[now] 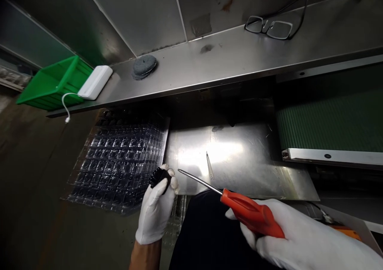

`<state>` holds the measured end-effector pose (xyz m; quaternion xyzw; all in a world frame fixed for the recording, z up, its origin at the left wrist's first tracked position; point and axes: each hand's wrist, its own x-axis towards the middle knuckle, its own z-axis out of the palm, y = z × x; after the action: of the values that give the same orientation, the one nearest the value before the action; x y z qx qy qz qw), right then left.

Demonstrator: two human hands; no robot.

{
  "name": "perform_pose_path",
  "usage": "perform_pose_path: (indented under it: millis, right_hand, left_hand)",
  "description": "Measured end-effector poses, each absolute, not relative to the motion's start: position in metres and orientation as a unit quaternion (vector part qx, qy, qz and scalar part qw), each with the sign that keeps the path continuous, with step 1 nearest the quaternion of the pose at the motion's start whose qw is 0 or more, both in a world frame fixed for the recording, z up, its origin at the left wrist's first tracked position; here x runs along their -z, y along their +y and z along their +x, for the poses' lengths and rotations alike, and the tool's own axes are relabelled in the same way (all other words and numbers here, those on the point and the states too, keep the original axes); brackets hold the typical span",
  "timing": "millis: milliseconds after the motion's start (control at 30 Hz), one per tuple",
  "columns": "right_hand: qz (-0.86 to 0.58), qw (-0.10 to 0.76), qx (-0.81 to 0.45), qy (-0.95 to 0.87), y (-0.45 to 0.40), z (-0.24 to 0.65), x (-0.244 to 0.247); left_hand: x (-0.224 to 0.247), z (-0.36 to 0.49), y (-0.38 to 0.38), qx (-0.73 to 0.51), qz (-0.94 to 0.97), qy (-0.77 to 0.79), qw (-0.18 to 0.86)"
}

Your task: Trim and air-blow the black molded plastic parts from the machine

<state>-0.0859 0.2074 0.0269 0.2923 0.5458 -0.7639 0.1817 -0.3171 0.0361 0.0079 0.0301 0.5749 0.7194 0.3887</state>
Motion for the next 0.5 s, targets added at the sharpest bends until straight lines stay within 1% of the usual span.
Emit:
perform_pose_path:
  millis: [100, 200, 333, 400, 500]
  right_hand:
    - [0.318, 0.198, 0.771, 0.515, 0.217, -0.097, -0.046]
    - [0.342, 0.224, 0.738, 0.537, 0.227, -0.105, -0.066]
    - [0.319, 0.216, 0.749, 0.539, 0.236, -0.105, -0.074]
    - [0.312, 0.207, 0.759, 0.533, 0.239, -0.100, -0.073]
    - [0.322, 0.192, 0.764, 0.526, 0.240, -0.092, -0.073]
  left_hand:
    - [-0.004, -0.314, 0.035, -0.735, 0.012, 0.493, 0.466]
    - [-0.002, -0.313, 0.037, -0.706, 0.022, 0.487, 0.514]
    - [-0.003, -0.312, 0.048, -0.648, 0.051, 0.481, 0.589]
    - [-0.003, -0.312, 0.054, -0.642, 0.043, 0.477, 0.598]
    - [0.003, -0.310, 0.059, -0.675, 0.005, 0.448, 0.586]
